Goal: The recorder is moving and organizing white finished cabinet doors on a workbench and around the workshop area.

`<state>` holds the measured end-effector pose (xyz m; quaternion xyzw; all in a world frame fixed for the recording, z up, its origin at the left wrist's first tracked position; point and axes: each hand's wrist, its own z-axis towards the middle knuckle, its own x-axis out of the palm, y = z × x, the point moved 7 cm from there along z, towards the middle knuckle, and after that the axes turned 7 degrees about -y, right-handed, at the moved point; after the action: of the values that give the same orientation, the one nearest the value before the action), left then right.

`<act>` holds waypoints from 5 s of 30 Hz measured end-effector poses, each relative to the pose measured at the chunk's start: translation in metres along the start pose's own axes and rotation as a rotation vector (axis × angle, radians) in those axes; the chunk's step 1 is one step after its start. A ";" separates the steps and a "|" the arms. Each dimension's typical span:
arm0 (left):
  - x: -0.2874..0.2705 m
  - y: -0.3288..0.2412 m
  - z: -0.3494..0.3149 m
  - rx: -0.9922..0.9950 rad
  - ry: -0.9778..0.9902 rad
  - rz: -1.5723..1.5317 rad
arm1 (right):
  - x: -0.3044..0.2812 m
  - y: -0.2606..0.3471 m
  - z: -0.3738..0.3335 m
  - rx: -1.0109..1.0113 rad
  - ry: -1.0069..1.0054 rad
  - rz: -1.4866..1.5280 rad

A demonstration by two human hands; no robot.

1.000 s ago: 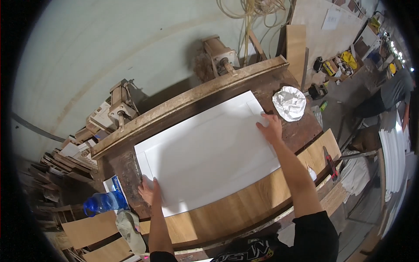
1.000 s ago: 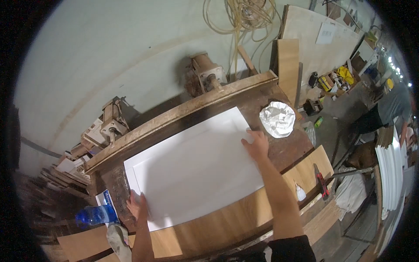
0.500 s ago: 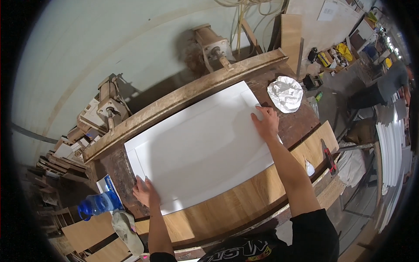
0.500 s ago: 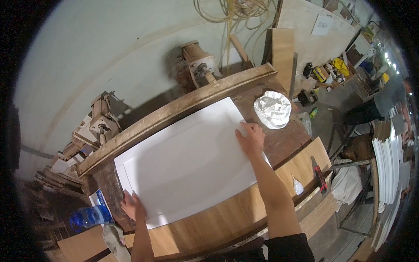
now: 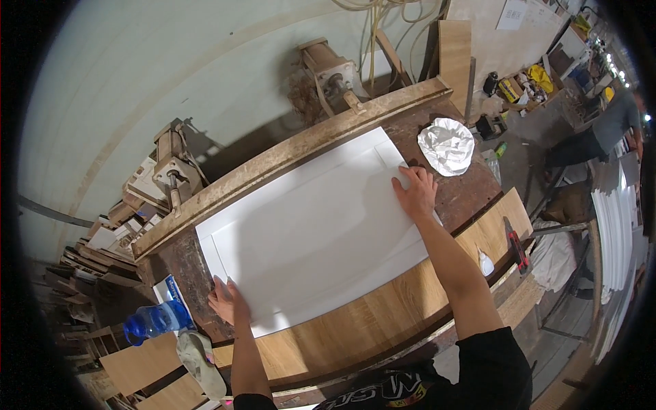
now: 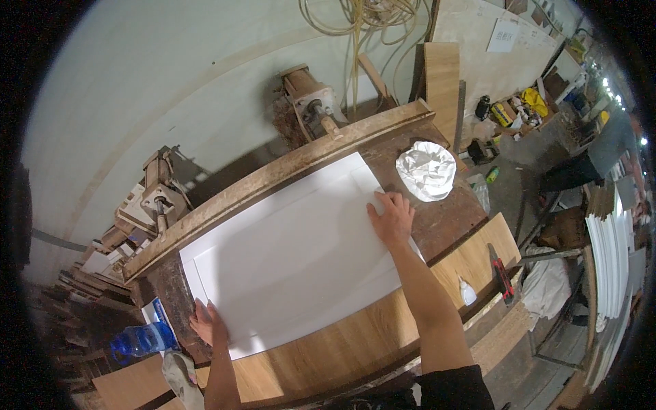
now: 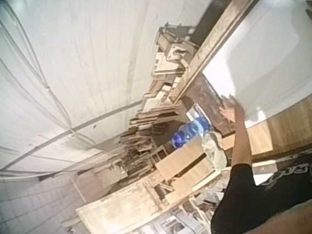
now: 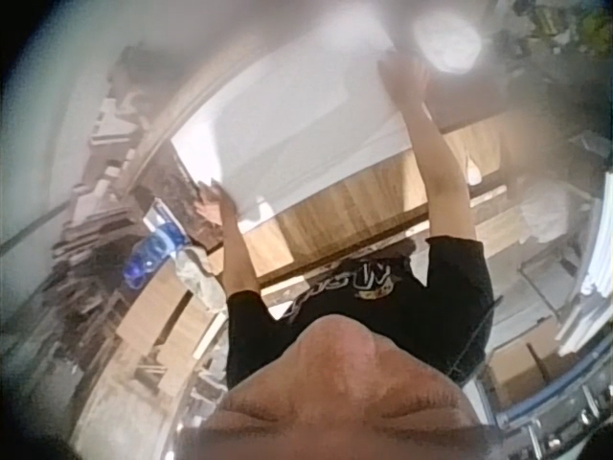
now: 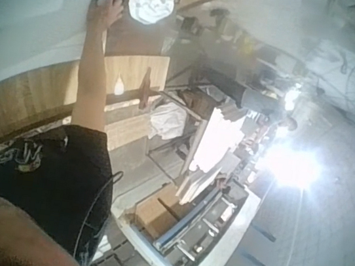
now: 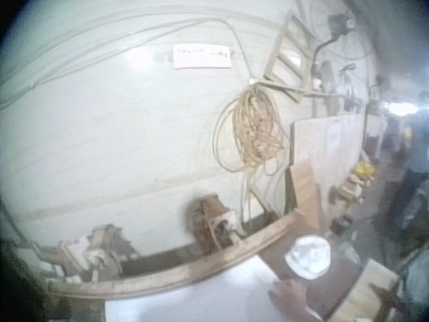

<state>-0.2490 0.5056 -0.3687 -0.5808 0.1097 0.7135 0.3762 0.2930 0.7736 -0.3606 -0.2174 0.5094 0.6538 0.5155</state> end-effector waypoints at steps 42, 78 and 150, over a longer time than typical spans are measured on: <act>0.009 0.008 -0.001 -0.123 0.065 0.039 | -0.005 0.011 0.002 -0.021 -0.003 -0.083; -0.004 -0.003 0.006 -0.028 -0.003 0.007 | 0.008 0.006 0.000 -0.045 0.035 -0.164; -0.268 0.142 -0.204 -0.484 0.917 -1.359 | -0.330 -0.162 -0.187 0.850 0.670 1.296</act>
<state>-0.1795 0.1768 -0.2260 -0.8160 -0.2765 0.0313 0.5066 0.5162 0.4497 -0.2376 0.1481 0.8620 0.4739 -0.1018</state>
